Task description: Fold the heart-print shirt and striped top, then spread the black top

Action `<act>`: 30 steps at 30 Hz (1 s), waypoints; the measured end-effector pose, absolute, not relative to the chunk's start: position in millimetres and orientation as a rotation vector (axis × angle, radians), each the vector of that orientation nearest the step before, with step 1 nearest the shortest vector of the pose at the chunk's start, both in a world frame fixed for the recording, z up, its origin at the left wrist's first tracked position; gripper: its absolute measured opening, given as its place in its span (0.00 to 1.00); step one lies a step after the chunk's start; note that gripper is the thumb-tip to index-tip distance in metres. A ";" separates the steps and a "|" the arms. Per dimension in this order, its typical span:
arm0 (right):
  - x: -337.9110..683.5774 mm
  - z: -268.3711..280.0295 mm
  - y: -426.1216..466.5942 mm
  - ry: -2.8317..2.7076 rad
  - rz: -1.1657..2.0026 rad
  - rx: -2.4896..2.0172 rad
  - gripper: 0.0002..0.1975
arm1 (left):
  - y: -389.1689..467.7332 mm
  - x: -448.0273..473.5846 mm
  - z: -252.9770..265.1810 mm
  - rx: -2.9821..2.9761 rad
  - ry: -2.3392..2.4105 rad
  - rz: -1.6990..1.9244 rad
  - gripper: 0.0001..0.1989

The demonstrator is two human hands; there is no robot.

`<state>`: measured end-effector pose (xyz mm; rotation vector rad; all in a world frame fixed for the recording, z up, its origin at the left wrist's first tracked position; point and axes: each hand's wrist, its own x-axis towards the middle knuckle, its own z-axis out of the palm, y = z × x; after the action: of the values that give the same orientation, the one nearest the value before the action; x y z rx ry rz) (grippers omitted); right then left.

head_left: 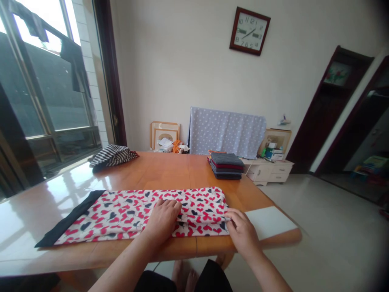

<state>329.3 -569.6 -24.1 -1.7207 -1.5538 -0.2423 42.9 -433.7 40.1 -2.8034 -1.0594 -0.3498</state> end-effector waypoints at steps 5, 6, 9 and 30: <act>329.0 -26.0 -576.1 -1.536 -0.329 -1.743 0.16 | -442.6 36.3 33.3 -2.765 -1.058 -0.414 0.12; 329.1 -27.1 -577.6 -1.540 -0.340 -1.745 0.16 | -444.9 34.1 33.0 -2.768 -1.056 -0.424 0.12; 329.6 -31.3 -581.0 -1.529 -0.372 -1.737 0.17 | -451.9 28.3 34.6 -2.791 -1.044 -0.437 0.10; 301.9 0.0 -589.0 -1.478 -0.360 -1.566 0.17 | -475.1 7.6 34.4 -2.943 -1.129 -0.519 0.07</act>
<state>301.9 -589.0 0.0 -1.5664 -1.4780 -0.3597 7.6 -475.1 34.4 -2.9433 -1.1293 -0.5185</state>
